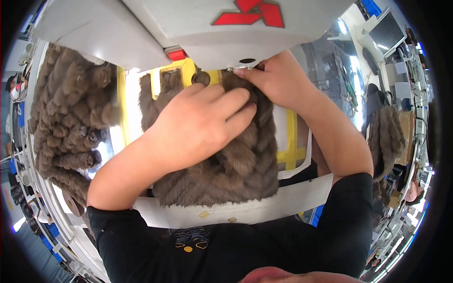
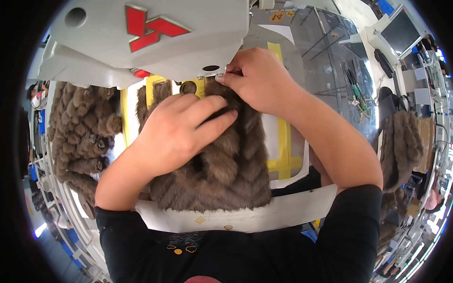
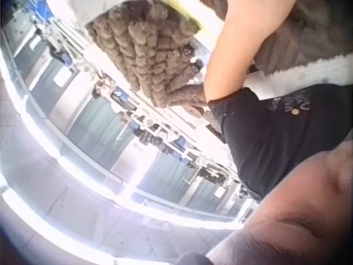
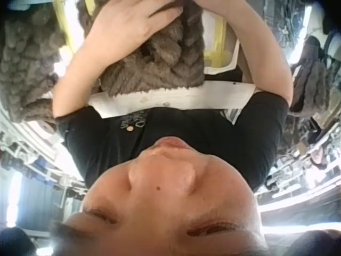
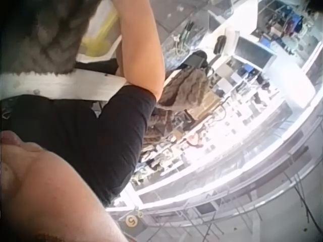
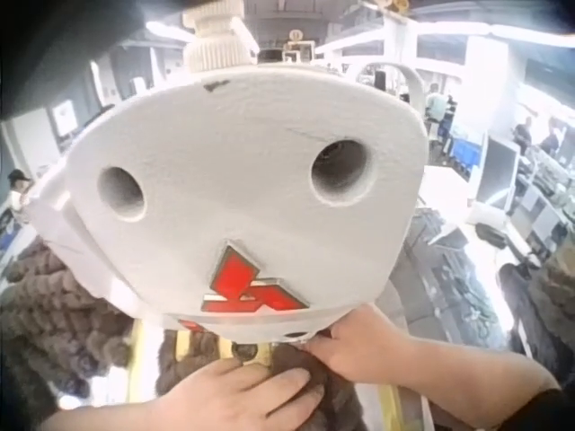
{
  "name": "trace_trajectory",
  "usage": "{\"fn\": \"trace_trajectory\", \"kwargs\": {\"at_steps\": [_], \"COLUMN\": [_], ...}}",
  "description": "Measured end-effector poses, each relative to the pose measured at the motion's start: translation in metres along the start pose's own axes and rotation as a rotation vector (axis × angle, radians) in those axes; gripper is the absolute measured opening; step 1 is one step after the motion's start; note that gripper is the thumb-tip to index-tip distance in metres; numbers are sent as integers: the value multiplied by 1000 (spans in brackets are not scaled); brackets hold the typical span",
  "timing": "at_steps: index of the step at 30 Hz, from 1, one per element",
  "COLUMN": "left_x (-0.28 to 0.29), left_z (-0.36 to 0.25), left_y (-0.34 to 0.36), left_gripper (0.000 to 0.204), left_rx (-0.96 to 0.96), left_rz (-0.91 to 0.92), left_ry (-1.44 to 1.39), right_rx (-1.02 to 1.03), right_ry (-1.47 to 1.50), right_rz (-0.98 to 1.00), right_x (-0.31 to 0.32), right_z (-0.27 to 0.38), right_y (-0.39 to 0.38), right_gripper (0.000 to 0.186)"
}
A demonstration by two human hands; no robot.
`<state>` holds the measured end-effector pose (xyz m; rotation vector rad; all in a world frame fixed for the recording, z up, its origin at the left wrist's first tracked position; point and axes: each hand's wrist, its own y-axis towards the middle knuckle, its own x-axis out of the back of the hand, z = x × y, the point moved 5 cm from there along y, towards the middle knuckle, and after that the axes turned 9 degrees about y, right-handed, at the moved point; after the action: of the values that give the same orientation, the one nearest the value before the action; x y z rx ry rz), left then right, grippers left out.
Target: Sewing pieces of fur material onto a backing or together using an industrial sewing machine.
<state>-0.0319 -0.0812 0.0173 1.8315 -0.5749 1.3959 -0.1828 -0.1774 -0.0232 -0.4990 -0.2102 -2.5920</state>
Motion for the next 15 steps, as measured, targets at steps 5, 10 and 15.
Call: {"fn": "trace_trajectory", "kwargs": {"at_steps": [5, 10, 15], "left_x": [-6, -14, -18], "left_z": [-12, -5, -1], "left_y": [-3, 0, 1], "left_gripper": [44, 46, 45], "left_rx": [-119, -75, -36], "left_rz": [-87, -50, -19], "left_ry": [315, 349, 303], "right_rx": [46, 94, 147], "right_ry": [18, -141, -322], "right_rz": [-35, -89, -28], "right_x": [0, 3, 12], "right_z": [5, 4, 28], "right_y": [2, -1, -15], "right_gripper": [20, 16, 14]}}
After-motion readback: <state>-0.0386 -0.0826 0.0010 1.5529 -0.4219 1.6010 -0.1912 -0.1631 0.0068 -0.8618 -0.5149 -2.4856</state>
